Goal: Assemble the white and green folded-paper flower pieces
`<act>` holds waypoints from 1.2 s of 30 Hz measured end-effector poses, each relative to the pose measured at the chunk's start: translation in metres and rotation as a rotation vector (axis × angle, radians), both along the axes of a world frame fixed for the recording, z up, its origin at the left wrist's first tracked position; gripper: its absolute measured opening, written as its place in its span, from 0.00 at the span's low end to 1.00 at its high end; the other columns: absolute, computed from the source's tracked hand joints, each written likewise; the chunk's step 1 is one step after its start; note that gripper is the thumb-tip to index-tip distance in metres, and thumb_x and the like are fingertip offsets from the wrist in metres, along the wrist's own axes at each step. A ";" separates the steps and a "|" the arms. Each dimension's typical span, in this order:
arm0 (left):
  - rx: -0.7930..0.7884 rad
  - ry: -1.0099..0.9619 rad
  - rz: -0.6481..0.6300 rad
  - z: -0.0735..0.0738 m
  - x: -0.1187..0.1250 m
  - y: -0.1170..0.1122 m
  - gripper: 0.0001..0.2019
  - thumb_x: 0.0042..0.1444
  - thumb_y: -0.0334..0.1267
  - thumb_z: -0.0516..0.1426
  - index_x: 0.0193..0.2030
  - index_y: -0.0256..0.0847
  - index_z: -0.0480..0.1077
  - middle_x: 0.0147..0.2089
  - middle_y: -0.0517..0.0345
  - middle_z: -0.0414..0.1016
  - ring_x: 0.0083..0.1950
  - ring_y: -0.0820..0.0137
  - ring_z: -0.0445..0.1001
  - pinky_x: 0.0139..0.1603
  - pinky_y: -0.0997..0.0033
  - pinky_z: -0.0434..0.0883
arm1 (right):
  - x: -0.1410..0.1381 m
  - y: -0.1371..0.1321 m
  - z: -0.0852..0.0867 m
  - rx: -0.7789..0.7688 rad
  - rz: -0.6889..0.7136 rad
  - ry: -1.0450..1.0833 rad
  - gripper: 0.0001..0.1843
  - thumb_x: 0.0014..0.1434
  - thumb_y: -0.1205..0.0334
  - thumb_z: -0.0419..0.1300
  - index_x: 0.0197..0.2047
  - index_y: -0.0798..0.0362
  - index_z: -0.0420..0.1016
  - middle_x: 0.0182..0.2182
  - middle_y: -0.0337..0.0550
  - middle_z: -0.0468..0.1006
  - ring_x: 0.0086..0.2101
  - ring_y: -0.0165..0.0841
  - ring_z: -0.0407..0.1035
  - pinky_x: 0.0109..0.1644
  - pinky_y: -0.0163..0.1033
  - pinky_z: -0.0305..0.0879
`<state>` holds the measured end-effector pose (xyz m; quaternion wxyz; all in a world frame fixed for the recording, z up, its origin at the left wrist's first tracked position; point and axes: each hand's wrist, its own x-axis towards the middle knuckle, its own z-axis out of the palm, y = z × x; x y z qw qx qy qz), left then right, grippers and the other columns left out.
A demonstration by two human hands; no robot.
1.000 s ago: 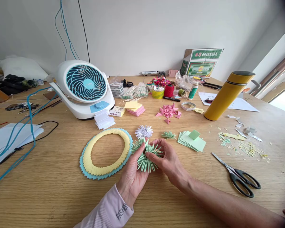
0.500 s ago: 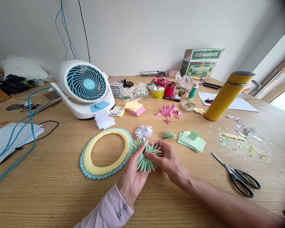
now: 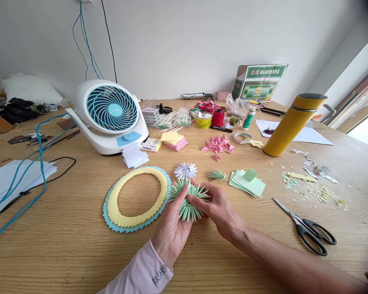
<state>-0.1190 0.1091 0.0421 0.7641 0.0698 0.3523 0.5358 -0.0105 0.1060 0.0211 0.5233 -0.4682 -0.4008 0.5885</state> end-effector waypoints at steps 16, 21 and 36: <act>-0.008 -0.018 0.006 -0.008 0.001 0.002 0.08 0.63 0.28 0.56 0.45 0.33 0.76 0.43 0.50 0.81 0.38 0.71 0.79 0.49 0.68 0.78 | 0.000 -0.001 -0.009 -0.008 -0.061 -0.096 0.19 0.51 0.51 0.70 0.41 0.53 0.75 0.30 0.40 0.77 0.28 0.33 0.70 0.25 0.34 0.65; -0.019 -0.050 -0.017 -0.009 0.000 0.002 0.08 0.64 0.30 0.56 0.45 0.33 0.76 0.42 0.50 0.81 0.37 0.71 0.79 0.47 0.67 0.78 | -0.001 -0.002 -0.005 -0.036 -0.052 -0.111 0.19 0.50 0.52 0.69 0.41 0.53 0.74 0.28 0.39 0.75 0.26 0.33 0.69 0.21 0.32 0.64; -0.026 -0.036 -0.009 -0.001 0.001 0.000 0.09 0.64 0.30 0.56 0.48 0.33 0.76 0.43 0.49 0.81 0.37 0.69 0.79 0.46 0.67 0.78 | 0.001 0.001 -0.005 -0.005 -0.069 -0.149 0.17 0.48 0.54 0.68 0.39 0.52 0.71 0.28 0.39 0.76 0.25 0.31 0.67 0.22 0.32 0.61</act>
